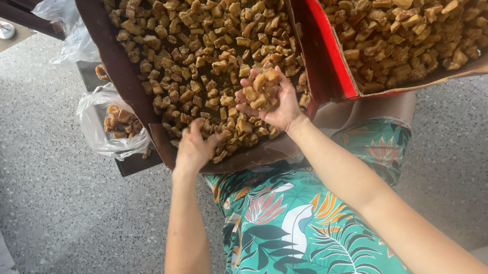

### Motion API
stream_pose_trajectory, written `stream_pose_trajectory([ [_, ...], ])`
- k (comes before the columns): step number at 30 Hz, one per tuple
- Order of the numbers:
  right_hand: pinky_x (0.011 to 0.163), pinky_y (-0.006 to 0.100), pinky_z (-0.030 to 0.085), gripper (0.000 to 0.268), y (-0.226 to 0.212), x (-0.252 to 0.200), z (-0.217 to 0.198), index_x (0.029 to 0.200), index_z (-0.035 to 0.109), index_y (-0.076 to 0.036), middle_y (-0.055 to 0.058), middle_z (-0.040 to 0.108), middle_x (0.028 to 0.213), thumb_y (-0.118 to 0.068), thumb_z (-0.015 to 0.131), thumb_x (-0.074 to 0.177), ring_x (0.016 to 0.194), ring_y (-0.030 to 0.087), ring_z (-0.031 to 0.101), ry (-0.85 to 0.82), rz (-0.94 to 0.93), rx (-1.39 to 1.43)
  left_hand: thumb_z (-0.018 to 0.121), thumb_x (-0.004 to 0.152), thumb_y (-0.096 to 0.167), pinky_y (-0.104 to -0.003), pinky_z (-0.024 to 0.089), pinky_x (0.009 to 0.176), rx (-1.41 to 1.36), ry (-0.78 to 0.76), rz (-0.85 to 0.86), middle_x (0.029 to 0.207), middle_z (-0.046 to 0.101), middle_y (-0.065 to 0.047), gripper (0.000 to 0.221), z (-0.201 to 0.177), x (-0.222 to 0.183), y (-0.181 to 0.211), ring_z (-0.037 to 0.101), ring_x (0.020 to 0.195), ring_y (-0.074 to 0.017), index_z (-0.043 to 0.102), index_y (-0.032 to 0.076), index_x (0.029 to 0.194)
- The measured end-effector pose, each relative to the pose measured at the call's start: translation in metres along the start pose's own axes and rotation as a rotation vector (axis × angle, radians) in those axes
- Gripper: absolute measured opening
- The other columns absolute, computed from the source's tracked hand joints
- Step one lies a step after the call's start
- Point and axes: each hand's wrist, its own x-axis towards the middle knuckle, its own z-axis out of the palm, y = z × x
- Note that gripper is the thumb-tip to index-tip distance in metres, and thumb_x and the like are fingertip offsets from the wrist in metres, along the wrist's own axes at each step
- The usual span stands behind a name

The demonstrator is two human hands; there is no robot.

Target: The person repeatedly scoops dried fruit pieces from a large cardboard box with both hands and transfers them into a second adjacent box. The hands lift handfuls from the left box and drop them into the right box throughout the clip.

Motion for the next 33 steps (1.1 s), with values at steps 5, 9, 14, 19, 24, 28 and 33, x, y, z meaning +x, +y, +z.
stream_pose_trajectory([
  [5,0.113,0.063,0.048,0.042,-0.001,0.002,0.0,0.131,0.063,-0.015,0.015,0.062,0.143,-0.047,0.049,0.107,0.134,0.043,0.058,0.021,-0.04,-0.019,0.088,0.078,0.033,-0.051,0.058,0.087,0.128,0.092,0.05,0.153,0.028,-0.031,0.091,0.071,-0.006,0.011,0.042,0.131,-0.0569,0.034,0.021,0.151],
  [9,0.112,0.06,0.05,0.039,-0.002,0.003,-0.006,0.128,0.064,-0.016,0.015,0.062,0.144,-0.046,0.048,0.109,0.133,0.041,0.059,0.04,-0.068,-0.057,0.083,0.079,0.013,-0.05,0.058,0.086,-0.078,0.246,0.219,0.132,0.049,-0.024,0.068,0.106,0.005,0.007,0.055,0.115,-0.0459,0.049,0.016,0.139],
  [14,0.108,0.06,0.051,0.043,-0.003,0.001,-0.01,0.131,0.064,-0.021,0.015,0.064,0.137,-0.055,0.051,0.108,0.126,0.039,0.061,0.072,-0.116,-0.129,0.068,0.096,0.012,-0.04,0.058,0.081,-0.423,0.158,0.192,0.109,0.067,-0.009,0.041,0.075,0.036,-0.008,0.068,0.094,-0.0245,0.056,0.01,0.135],
  [19,0.104,0.062,0.052,0.049,-0.003,0.0,-0.004,0.133,0.063,-0.024,0.015,0.065,0.133,-0.06,0.049,0.103,0.124,0.041,0.064,0.073,-0.067,-0.143,0.072,0.095,0.021,-0.033,0.056,0.076,-1.071,-0.014,0.092,0.112,0.068,-0.012,0.049,0.006,0.029,0.014,0.065,0.095,-0.0159,0.054,0.007,0.139],
  [24,0.108,0.063,0.052,0.065,-0.001,-0.001,0.007,0.138,0.061,-0.02,0.013,0.064,0.139,-0.069,0.038,0.103,0.129,0.034,0.062,0.088,-0.019,-0.127,0.071,0.096,0.022,-0.033,0.058,0.077,-0.904,-0.116,0.271,0.119,0.067,-0.011,0.049,-0.021,0.021,0.084,0.067,0.098,-0.0186,0.055,0.01,0.14],
  [28,0.108,0.059,0.053,0.08,-0.001,-0.004,0.014,0.135,0.062,-0.016,0.013,0.064,0.137,-0.078,0.033,0.096,0.128,0.032,0.063,0.089,-0.015,-0.246,0.055,0.102,0.015,-0.033,0.066,0.067,-0.978,-0.243,0.311,0.126,0.06,-0.014,0.035,-0.021,0.017,0.118,0.071,0.098,-0.0247,0.06,0.006,0.135],
  [33,0.104,0.058,0.055,0.067,-0.001,-0.002,0.011,0.132,0.063,-0.02,0.011,0.065,0.133,-0.073,0.039,0.099,0.123,0.03,0.064,0.085,-0.029,-0.157,0.048,0.099,0.002,-0.032,0.065,0.07,-0.852,-0.155,0.356,0.136,0.064,-0.016,0.039,-0.024,0.02,0.121,0.072,0.113,-0.0247,0.062,0.006,0.135],
])
